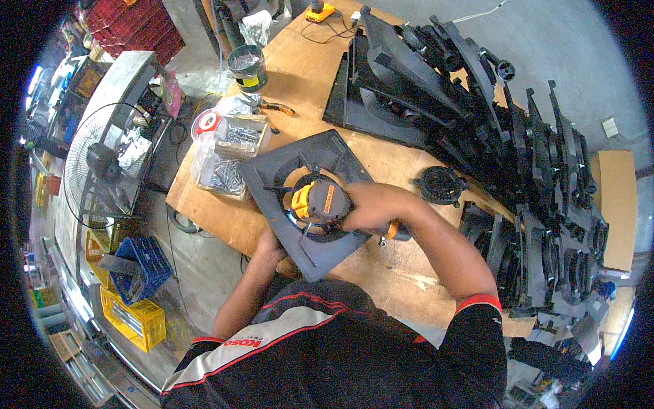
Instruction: The person assembles a black plastic component on a workbench. They use a wrench to tighten a bolt, then use a cordless drill to drive screws into the component. The person handles the component, a wrench, a drill, and screws.
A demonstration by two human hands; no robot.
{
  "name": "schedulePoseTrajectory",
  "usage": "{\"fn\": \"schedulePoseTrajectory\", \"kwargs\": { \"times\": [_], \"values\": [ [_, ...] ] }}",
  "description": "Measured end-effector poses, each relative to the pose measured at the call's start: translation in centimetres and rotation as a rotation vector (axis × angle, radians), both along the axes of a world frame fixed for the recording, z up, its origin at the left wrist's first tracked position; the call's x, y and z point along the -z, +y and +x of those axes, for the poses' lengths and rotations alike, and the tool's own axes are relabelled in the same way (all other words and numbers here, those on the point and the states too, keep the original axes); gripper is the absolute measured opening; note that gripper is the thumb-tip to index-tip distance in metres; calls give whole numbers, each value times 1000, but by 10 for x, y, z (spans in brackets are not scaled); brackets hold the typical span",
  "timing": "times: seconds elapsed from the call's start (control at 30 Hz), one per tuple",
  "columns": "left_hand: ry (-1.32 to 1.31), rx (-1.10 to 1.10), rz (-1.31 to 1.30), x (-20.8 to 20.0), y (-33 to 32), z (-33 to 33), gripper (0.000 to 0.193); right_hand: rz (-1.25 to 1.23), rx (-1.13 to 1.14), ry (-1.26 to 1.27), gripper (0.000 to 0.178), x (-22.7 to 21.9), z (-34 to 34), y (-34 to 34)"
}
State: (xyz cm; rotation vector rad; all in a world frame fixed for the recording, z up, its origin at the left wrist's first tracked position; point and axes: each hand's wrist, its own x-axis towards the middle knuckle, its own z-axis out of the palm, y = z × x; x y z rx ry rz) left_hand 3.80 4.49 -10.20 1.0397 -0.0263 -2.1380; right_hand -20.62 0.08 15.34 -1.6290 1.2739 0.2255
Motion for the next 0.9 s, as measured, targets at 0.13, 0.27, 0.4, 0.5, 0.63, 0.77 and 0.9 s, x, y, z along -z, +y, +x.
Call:
{"fn": "schedulePoseTrajectory", "kwargs": {
  "times": [0.13,0.27,0.4,0.5,0.63,0.77,0.9],
  "values": [
    [-76,52,-11,-20,-2,-4,38,-127,46,-57,45,18,-3,-8],
    [-30,54,20,-5,-1,-3,38,-147,-71,29,47,6,5,-29],
    [18,34,56,6,1,-1,37,-197,-189,89,46,8,12,-40],
    [-24,-12,85,-19,2,-5,37,-190,-163,57,48,6,14,-38],
    [-10,-43,116,1,3,-3,36,-162,-71,66,47,11,9,-33],
    [79,-29,85,-16,1,-7,35,-168,-105,70,46,14,7,-33],
    [83,-42,78,-6,4,-3,36,-151,-90,94,46,1,17,-34]
  ]
}}
